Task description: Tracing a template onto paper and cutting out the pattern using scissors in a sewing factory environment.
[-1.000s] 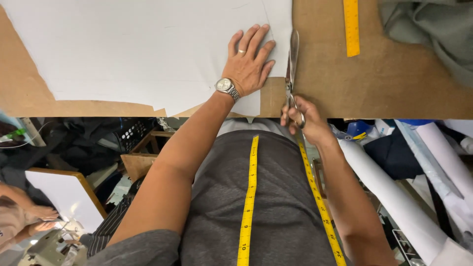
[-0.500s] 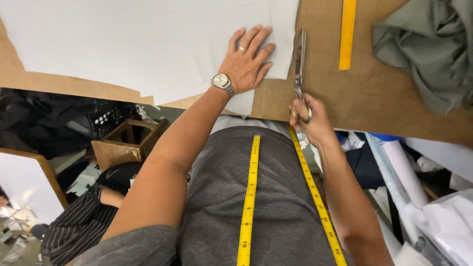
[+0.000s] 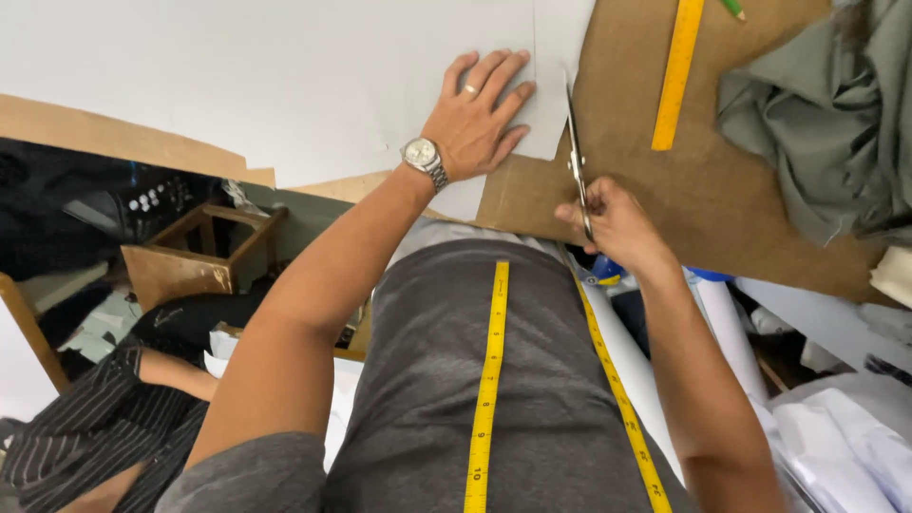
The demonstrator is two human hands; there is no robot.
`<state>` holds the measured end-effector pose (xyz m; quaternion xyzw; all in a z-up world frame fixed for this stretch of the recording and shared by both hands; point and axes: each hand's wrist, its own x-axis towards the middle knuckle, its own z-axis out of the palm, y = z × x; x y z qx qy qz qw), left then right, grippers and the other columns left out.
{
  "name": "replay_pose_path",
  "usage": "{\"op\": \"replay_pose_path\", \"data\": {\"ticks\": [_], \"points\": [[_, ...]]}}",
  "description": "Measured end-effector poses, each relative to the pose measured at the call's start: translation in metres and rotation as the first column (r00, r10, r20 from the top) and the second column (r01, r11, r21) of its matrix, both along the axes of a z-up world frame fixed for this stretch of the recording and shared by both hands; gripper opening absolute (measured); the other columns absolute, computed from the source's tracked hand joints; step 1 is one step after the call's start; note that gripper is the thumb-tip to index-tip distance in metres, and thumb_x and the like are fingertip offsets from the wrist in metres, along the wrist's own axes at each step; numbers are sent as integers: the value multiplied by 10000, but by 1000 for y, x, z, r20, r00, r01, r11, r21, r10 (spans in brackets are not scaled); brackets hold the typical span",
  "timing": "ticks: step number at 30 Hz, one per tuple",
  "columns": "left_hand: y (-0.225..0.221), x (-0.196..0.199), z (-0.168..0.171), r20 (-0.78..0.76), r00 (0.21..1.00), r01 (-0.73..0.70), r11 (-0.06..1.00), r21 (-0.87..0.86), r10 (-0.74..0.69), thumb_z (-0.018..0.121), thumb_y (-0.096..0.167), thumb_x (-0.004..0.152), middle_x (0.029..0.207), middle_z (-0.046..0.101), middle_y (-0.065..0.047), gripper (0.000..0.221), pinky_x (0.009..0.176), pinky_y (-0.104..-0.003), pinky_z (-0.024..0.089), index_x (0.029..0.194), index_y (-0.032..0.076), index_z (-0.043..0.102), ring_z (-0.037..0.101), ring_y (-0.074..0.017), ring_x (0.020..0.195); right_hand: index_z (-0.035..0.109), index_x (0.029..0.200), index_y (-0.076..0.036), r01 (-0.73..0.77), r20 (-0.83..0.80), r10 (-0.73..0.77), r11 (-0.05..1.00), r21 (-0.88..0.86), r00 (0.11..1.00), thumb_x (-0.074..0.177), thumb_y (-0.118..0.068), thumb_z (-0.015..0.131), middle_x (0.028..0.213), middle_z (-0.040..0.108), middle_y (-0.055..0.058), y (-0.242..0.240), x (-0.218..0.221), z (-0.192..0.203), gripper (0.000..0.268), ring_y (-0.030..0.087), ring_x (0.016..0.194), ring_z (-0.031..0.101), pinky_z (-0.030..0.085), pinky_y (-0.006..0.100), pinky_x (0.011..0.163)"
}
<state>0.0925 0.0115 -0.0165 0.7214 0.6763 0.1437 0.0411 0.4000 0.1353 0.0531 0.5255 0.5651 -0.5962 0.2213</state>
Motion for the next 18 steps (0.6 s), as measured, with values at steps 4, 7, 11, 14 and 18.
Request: {"op": "replay_pose_path", "data": {"ticks": [4, 7, 11, 14, 18], "points": [[-1, -1, 2, 14, 1000, 6, 1000, 8, -6, 781, 530, 1315, 1910, 491, -250, 587, 1342, -698, 417, 1695, 82, 756, 562, -454, 1691, 552, 1090, -165, 17, 8, -17, 999, 44, 1000, 1115, -418, 959, 915, 743, 52, -10, -2, -12, 480, 112, 784, 675, 624, 337, 574], [0, -2, 1, 23, 1000, -3, 1000, 13, 3, 784, 535, 1298, 1900, 517, -242, 591, 1353, -691, 408, 1699, 103, 762, 574, -451, 1683, 482, 1027, -163, 50, -54, -47, 997, 52, 997, 1138, -373, 942, 902, 742, 88, -14, -4, -16, 518, 145, 720, 791, 568, 333, 429], [0, -3, 0, 14, 1000, -13, 1000, 18, 12, 784, 558, 1282, 1892, 547, -228, 597, 1355, -684, 423, 1700, 131, 771, 594, -435, 1675, 538, 1083, -127, 0, 33, 0, 1000, 19, 999, 1189, -404, 877, 1008, 710, 83, -1, -37, 7, 451, 139, 859, 784, 637, 340, 530], [-2, 3, -1, 22, 1000, -9, 1000, 23, 8, 792, 551, 1281, 1894, 549, -223, 594, 1356, -680, 423, 1705, 135, 771, 586, -432, 1680, 530, 1103, -138, 11, 75, -13, 1000, 24, 997, 1182, -467, 872, 949, 726, 92, -1, -41, 8, 481, 137, 807, 757, 594, 338, 503], [0, 0, -1, 30, 999, -25, 999, 43, 24, 777, 548, 1271, 1875, 573, -208, 582, 1358, -677, 428, 1692, 145, 774, 583, -415, 1677, 522, 1056, -109, -26, 22, 26, 999, 26, 999, 1209, -437, 856, 939, 669, 87, 10, -52, 11, 492, 156, 854, 793, 659, 357, 540]]}}
